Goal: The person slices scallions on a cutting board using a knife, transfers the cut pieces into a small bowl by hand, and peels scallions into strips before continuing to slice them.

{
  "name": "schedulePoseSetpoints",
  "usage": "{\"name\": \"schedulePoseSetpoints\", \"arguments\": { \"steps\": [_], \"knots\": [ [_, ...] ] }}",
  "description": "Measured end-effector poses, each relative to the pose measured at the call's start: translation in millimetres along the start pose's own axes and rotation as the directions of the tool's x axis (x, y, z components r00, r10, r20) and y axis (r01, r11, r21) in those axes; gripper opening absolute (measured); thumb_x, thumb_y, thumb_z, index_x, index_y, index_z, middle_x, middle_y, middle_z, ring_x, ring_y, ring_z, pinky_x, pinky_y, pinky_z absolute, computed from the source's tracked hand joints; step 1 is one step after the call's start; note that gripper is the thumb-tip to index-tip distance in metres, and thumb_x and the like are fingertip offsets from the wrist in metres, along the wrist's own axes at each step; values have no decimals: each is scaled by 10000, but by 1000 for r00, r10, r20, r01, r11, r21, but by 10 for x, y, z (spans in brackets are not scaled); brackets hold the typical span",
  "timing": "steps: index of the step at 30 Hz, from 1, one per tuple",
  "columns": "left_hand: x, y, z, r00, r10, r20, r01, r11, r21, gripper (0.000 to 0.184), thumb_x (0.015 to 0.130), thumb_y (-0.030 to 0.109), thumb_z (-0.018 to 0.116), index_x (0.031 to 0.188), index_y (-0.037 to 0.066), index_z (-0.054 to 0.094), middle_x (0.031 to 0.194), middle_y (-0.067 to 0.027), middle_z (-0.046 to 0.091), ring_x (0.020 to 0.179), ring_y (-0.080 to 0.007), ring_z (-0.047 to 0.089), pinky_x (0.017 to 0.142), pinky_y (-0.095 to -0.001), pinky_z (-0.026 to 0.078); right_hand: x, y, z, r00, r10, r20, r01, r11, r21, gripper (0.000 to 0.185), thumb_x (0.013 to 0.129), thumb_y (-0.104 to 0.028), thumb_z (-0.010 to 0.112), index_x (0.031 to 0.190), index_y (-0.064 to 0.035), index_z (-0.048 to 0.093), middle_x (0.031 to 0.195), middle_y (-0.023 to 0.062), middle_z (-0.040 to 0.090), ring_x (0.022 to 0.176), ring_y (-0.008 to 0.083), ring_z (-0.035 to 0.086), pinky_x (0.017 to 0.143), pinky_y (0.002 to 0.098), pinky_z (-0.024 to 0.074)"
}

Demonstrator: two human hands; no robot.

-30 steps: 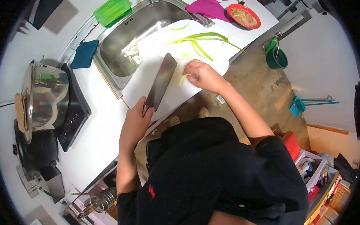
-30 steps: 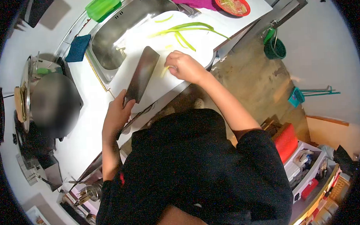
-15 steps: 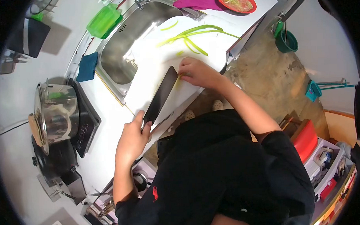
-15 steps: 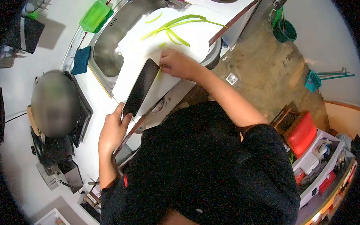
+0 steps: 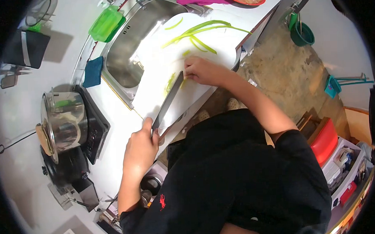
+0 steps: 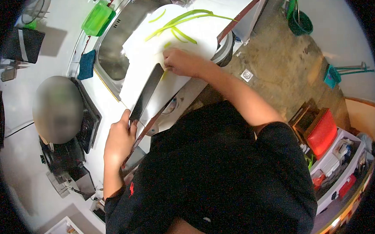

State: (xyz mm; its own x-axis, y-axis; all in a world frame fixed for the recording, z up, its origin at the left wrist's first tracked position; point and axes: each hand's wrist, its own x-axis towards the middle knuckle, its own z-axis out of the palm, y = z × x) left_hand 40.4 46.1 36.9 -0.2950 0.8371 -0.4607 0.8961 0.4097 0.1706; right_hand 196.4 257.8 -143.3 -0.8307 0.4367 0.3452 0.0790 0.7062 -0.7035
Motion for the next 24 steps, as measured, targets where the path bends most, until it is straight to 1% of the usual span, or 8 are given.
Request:
{"name": "schedulePoseSetpoints", "arguments": {
  "steps": [5,9,12,13,15,16,21,24],
  "knots": [
    [-63,-117,-4,998,-49,39,49,999,-6,218,927,123,561,1114,19,518,787,-298,639,810,-497,621,732,-544,490,1,13,22,999,-22,-42,22,1000,17,71,794,-58,666,750,-8,642,881,139,576,876,335,593,800,426,481],
    [-139,-201,-15,998,-64,-11,62,988,-141,202,937,151,579,1070,7,531,703,-288,611,744,-495,619,673,-515,485,-15,7,0,1000,-18,-9,18,1000,-14,47,813,-40,667,850,-12,664,905,107,561,905,291,564,823,394,471],
    [23,-255,69,979,-67,-190,37,987,-155,219,941,182,598,1047,-1,538,635,-278,576,674,-494,603,615,-494,470,-40,-44,-36,999,-46,9,46,998,-47,55,819,-62,666,850,-18,655,904,112,560,889,299,574,803,403,475],
    [170,-370,163,968,-58,-245,38,996,-82,228,934,195,615,1064,19,553,683,-251,613,679,-473,612,602,-479,478,-50,-66,-48,998,-29,50,32,998,-63,60,819,-70,666,844,-19,648,902,113,560,882,302,579,794,408,476],
    [454,-541,351,877,78,-475,-75,997,26,242,915,231,650,1071,60,581,756,-202,659,703,-412,651,614,-460,501,-41,-125,-76,993,-5,121,16,996,-86,71,819,-81,664,830,-20,631,899,114,561,868,308,587,776,416,478],
    [597,-596,429,851,93,-516,-86,996,36,249,910,244,661,1080,76,593,769,-189,668,697,-399,652,613,-460,501,-33,-160,-92,989,2,149,12,996,-92,76,818,-84,663,822,-20,622,899,115,561,860,312,591,767,419,479],
    [1070,-709,679,750,129,-648,-117,991,61,299,871,267,710,1128,133,635,851,-117,681,746,-316,678,635,-426,528,30,-267,-84,989,49,141,-40,997,-64,109,784,-94,633,733,-7,591,839,153,588,807,369,616,729,466,487],
    [1075,-664,705,781,70,-621,-100,995,-14,319,860,238,721,1158,145,659,906,-109,655,842,-305,654,687,-415,527,45,-299,-92,979,106,177,-96,993,-63,66,766,-63,624,768,-6,590,811,150,590,777,344,609,711,436,485]
  ]
}}
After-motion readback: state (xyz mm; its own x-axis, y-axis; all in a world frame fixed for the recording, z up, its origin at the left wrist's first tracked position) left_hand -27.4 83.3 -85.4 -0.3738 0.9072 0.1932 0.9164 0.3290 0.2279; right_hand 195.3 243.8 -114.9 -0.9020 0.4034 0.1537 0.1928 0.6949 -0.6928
